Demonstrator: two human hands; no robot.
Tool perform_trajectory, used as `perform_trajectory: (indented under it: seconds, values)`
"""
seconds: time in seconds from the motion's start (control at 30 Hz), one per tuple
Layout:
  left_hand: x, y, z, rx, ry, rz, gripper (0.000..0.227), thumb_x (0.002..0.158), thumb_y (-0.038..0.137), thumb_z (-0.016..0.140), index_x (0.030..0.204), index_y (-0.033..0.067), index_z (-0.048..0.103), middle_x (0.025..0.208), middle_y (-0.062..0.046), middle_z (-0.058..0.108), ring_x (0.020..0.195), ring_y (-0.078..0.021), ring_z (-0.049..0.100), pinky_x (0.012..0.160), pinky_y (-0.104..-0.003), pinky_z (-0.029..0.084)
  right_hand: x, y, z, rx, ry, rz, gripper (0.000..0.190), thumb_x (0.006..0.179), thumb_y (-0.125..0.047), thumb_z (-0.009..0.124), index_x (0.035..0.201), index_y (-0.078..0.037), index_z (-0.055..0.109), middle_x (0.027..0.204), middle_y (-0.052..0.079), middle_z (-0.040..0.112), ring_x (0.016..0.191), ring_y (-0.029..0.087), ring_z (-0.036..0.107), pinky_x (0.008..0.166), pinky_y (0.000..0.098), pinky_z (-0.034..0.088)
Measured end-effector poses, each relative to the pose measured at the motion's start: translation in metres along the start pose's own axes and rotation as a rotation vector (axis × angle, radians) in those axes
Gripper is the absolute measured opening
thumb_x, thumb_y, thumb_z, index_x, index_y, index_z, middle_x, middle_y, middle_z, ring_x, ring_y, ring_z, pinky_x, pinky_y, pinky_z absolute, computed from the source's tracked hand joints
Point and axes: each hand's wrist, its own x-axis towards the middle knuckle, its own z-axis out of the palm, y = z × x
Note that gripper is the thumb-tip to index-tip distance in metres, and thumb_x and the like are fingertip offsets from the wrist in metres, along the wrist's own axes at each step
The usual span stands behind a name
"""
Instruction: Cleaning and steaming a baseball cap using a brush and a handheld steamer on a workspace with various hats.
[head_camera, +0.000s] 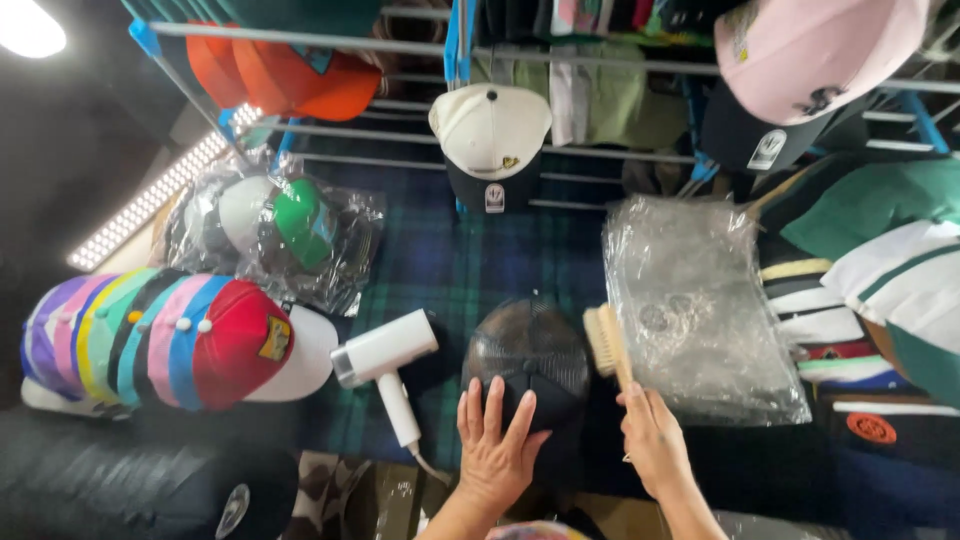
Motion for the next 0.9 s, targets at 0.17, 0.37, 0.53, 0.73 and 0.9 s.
perform_trajectory:
  seconds: [0.17, 0.37, 0.53, 0.73, 0.9]
  values:
    - [-0.005, 0.002, 0.001, 0.006, -0.020, -0.017, 0.057, 0.101, 0.049, 0.063, 0.151, 0.0240, 0.051, 0.162, -0.021, 0.035, 0.149, -0.0532, 0.032, 0.116, -0.064, 0.035, -0.018, 0.074, 0.020, 0.151, 0.010, 0.109, 0.051, 0.107, -0.048, 0.044, 0.094, -0.002, 0.062, 0.058, 0.008, 0.040, 0.045, 0.018, 0.033, 0.040, 0.0319, 0.024]
    - [-0.002, 0.001, -0.002, 0.015, -0.034, -0.020, 0.059, 0.103, 0.050, 0.062, 0.154, 0.0245, 0.048, 0.165, -0.019, 0.032, 0.152, -0.0514, 0.030, 0.118, -0.063, 0.034, -0.051, 0.053, 0.010, -0.208, 0.122, 0.220, 0.055, 0.105, -0.049, 0.043, 0.097, -0.004, 0.073, 0.070, 0.012, 0.056, 0.061, 0.025, 0.053, 0.056, 0.0369, 0.043]
    - [0.000, 0.007, -0.007, 0.011, -0.037, -0.045, 0.057, 0.103, 0.048, 0.063, 0.153, 0.0246, 0.050, 0.165, -0.019, 0.033, 0.152, -0.0497, 0.030, 0.120, -0.060, 0.032, -0.063, -0.006, 0.004, -0.548, -0.048, -0.274, 0.028, 0.097, -0.040, 0.059, 0.088, -0.016, 0.068, 0.067, 0.005, 0.068, 0.060, 0.019, 0.059, 0.065, 0.0322, 0.049]
    - [0.007, 0.003, -0.015, -0.016, -0.024, -0.026, 0.052, 0.106, 0.046, 0.060, 0.152, 0.0242, 0.052, 0.163, -0.018, 0.036, 0.151, -0.0492, 0.032, 0.119, -0.061, 0.035, 0.000, -0.076, 0.008, -0.749, -0.135, -0.072, 0.072, 0.096, -0.068, 0.021, 0.120, -0.019, 0.066, 0.110, 0.013, 0.075, 0.102, 0.030, 0.071, 0.085, 0.0427, 0.053]
    - [0.014, 0.002, -0.036, -0.205, -0.068, -0.057, 0.067, 0.099, 0.041, 0.068, 0.152, 0.0052, 0.045, 0.162, -0.018, 0.042, 0.151, -0.0473, 0.036, 0.117, -0.059, 0.035, -0.020, -0.059, -0.001, -0.457, -0.058, -0.061, 0.052, 0.106, -0.051, 0.035, 0.104, -0.012, 0.069, 0.077, 0.009, 0.054, 0.067, 0.024, 0.051, 0.064, 0.0391, 0.041]
